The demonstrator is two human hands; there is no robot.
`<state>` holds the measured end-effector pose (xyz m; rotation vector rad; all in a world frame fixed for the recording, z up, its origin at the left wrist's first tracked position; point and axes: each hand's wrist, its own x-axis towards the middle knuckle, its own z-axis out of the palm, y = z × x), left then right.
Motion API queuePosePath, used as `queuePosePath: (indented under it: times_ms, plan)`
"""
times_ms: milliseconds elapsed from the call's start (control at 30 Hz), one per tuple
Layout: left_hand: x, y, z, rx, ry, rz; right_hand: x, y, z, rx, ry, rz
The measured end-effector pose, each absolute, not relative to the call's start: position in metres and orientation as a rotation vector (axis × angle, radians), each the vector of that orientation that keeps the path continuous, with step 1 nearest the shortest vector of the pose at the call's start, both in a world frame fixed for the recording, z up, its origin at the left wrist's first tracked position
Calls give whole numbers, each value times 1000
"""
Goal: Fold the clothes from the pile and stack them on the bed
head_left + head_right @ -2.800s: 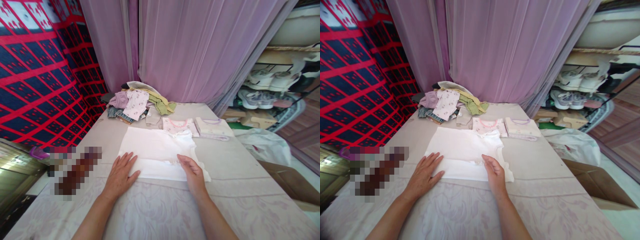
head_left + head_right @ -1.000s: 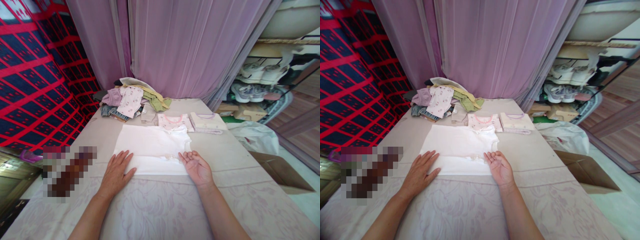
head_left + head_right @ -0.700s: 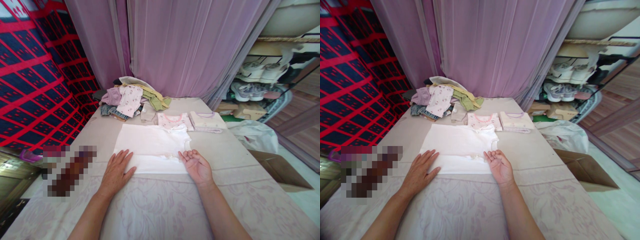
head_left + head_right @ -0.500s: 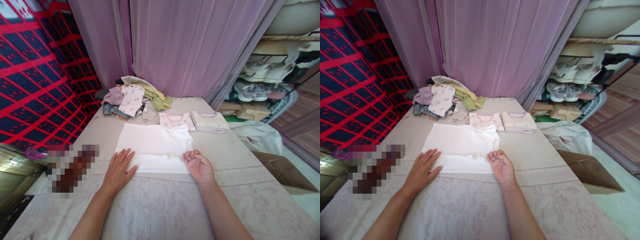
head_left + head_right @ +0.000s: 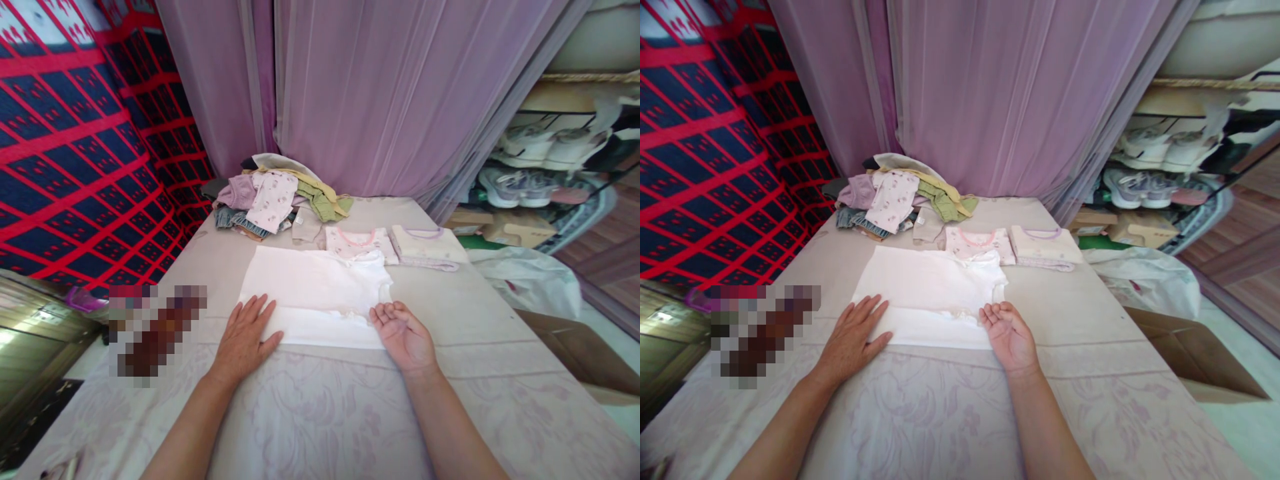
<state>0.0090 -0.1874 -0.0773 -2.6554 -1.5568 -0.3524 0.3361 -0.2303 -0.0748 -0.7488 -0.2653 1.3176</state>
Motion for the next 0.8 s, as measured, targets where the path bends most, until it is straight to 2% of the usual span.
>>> queuePosePath:
  times_ms: [267, 433, 600, 800]
  plan:
    - [5, -184, -79, -2739, -1658, -345, 338, -231, -56, -823, -250, 1306]
    - [-4, -165, -60, -2808, -1844, -447, 367, -211, -32, -1136, -454, 1101]
    - [-6, -99, -30, -2701, -1934, -325, 388, -160, -31, -1647, -690, 887]
    - [2, -11, -30, -2607, -1802, -54, 386, -121, -35, -1826, -871, 898]
